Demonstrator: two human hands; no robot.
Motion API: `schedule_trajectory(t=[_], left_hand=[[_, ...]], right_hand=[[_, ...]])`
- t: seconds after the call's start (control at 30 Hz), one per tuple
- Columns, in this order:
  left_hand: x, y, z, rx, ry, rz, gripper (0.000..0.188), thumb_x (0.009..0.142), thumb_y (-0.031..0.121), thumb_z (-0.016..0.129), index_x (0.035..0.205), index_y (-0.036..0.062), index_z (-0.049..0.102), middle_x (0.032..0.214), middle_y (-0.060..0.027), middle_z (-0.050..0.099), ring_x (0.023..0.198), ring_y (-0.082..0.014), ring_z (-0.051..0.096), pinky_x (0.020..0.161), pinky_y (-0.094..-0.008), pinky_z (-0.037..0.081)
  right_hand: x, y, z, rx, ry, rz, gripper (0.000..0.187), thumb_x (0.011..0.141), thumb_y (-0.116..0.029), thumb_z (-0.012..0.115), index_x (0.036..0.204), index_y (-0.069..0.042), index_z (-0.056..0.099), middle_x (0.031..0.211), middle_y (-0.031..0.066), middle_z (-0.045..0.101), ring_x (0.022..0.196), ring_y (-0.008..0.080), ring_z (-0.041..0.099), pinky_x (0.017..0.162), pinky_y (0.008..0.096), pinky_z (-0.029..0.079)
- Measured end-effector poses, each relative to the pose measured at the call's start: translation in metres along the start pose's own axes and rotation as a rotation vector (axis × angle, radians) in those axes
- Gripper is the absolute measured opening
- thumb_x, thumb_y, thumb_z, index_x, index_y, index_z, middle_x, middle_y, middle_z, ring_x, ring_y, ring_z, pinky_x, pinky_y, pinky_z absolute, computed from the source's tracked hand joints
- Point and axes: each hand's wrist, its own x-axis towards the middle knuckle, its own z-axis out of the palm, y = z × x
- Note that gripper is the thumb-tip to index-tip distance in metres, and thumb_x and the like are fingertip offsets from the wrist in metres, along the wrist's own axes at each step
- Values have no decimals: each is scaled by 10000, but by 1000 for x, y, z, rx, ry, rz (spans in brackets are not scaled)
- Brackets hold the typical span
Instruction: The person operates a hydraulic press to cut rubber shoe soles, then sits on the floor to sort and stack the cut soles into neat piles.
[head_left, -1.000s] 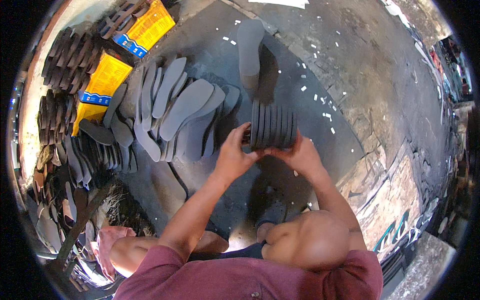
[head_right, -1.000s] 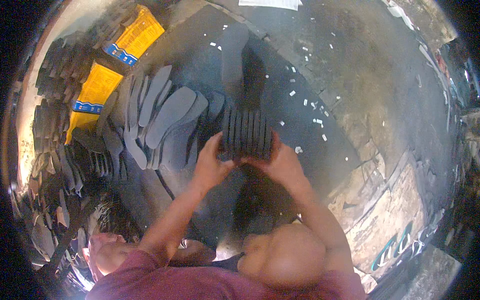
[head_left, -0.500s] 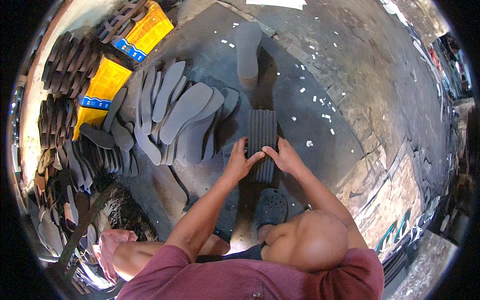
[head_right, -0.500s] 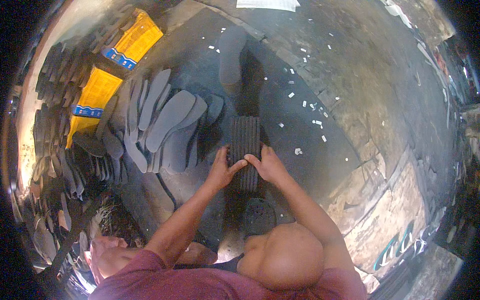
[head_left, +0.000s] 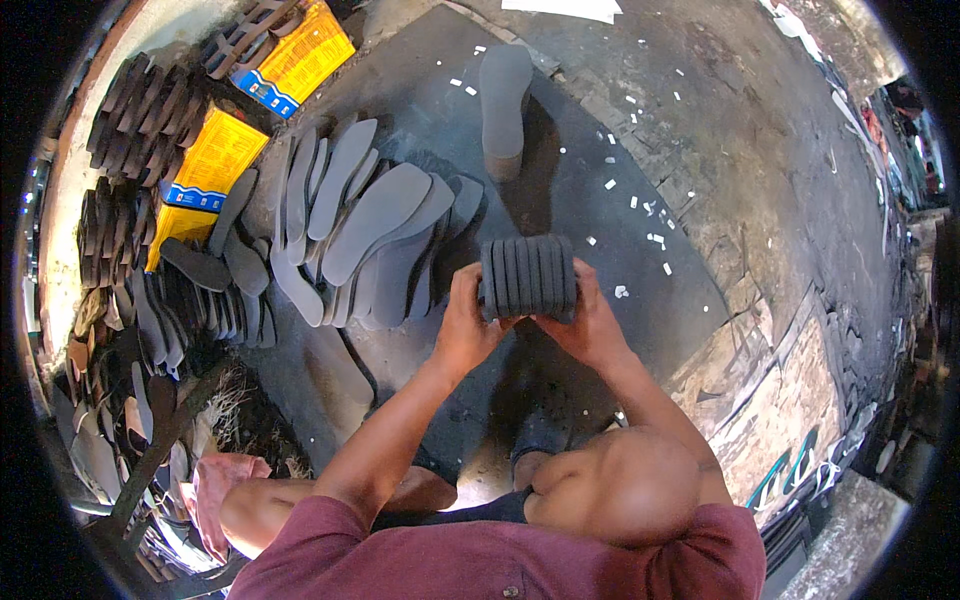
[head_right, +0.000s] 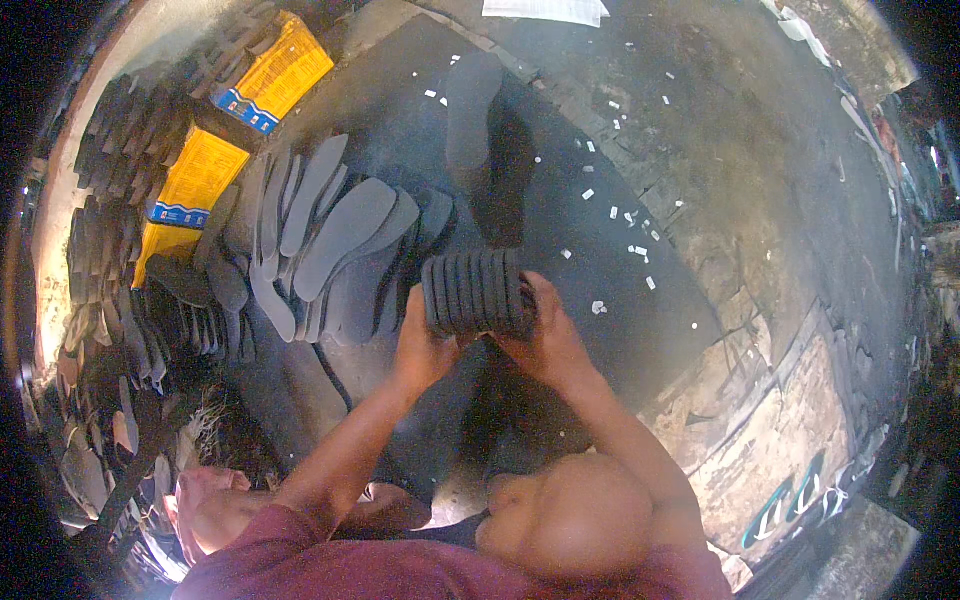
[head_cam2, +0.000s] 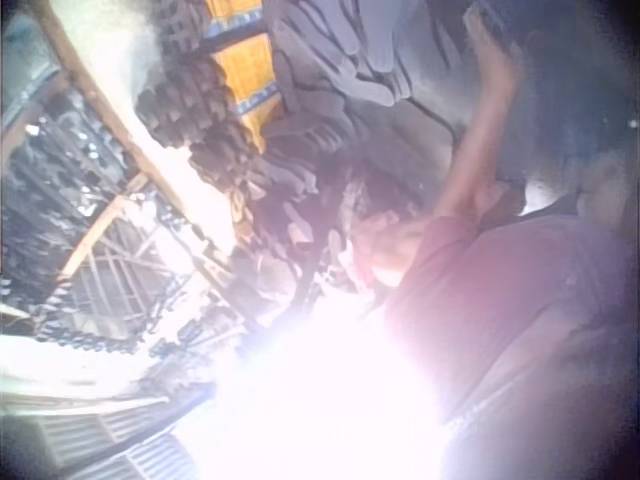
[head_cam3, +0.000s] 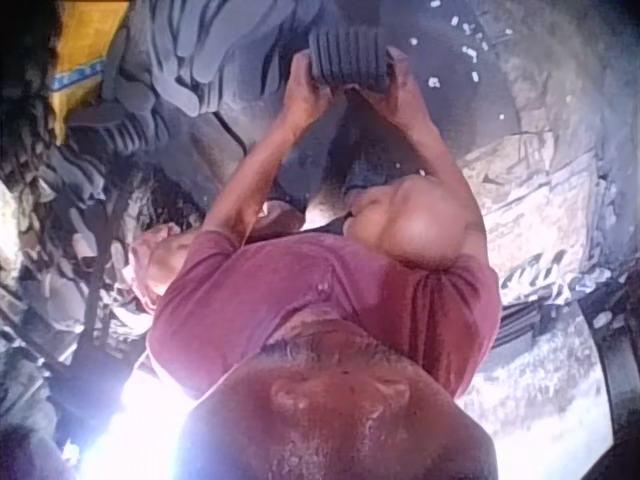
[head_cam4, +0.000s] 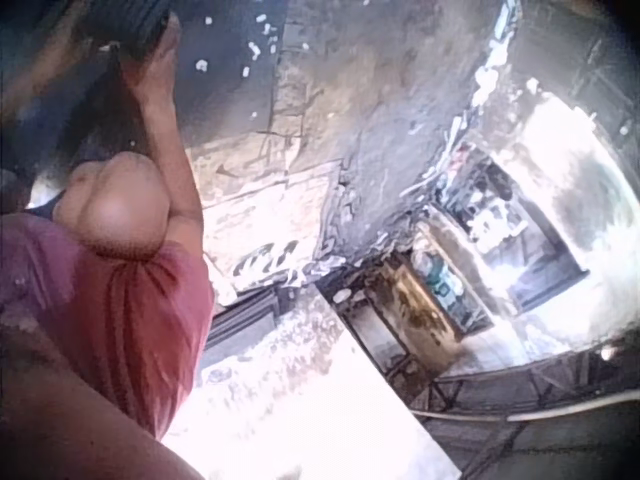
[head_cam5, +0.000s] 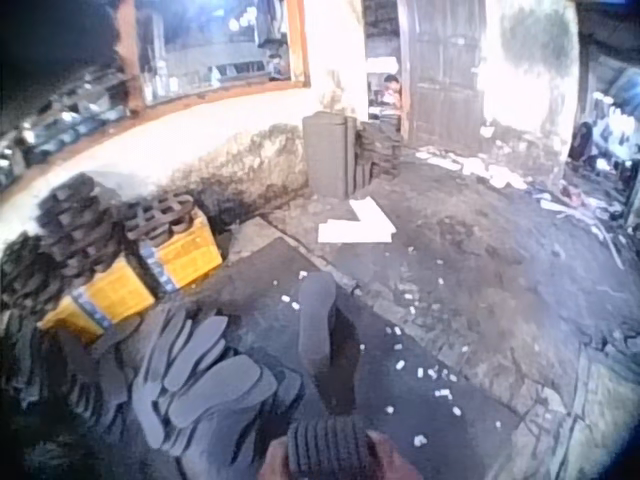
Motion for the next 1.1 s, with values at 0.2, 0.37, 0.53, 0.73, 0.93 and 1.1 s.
schedule_trajectory(t=[0.2, 0.37, 0.53, 0.73, 0.93, 1.1], left_hand=[[9, 2, -14, -244, -25, -157, 718, 760, 241, 939, 1313, -2, 551, 1230, -219, 636, 1128, -378, 667, 938, -470, 537], [0, -29, -4, 20, -152, -474, 770, 828, 496, 856, 1322, -26, 581, 1225, -256, 693, 1126, -389, 692, 955, -471, 539], [-12, -31, 7, 99, -121, -443, 879, 829, 604, 806, 1343, -67, 567, 1281, -301, 655, 1203, -440, 631, 1031, -472, 497], [-6, 16, -13, -338, -48, -451, 1197, 815, 571, 816, 1599, -50, 158, 1544, -299, 396, 1450, -391, 416, 1186, -452, 349], [51, 22, -55, -671, -164, -355, 1161, 885, 498, 781, 1649, -22, 79, 1592, -280, 349, 1490, -379, 358, 1205, -453, 326], [81, 33, -108, -308, 254, -270, 1028, 910, 455, 802, 1635, 19, 219, 1509, -249, 485, 1386, -333, 497, 1129, -442, 431]], right_hand=[[14, -11, -2, -27, -126, 201, 751, 873, -309, 831, 1407, 18, 417, 1150, 290, 662, 1102, 441, 688, 920, 481, 555], [23, 15, 26, -187, -347, 438, 721, 953, -512, 699, 1311, 88, 521, 1001, 326, 696, 935, 475, 709, 816, 510, 558], [4, 30, 47, -163, -180, 292, 657, 958, -460, 717, 1311, 66, 540, 1060, 302, 674, 916, 418, 716, 825, 465, 560], [39, -45, -7, 321, -84, 409, 911, 851, -391, 858, 1549, -50, 383, 1307, 203, 599, 1236, 322, 609, 1014, 395, 521], [107, -57, -13, 908, -209, 557, 1065, 771, -319, 890, 1561, 67, 290, 1456, 239, 524, 1318, 319, 548, 1075, 450, 486], [213, -68, -29, 926, -112, 468, 705, 835, -320, 817, 1380, 49, 563, 1228, 174, 681, 1089, 289, 677, 945, 431, 548]])
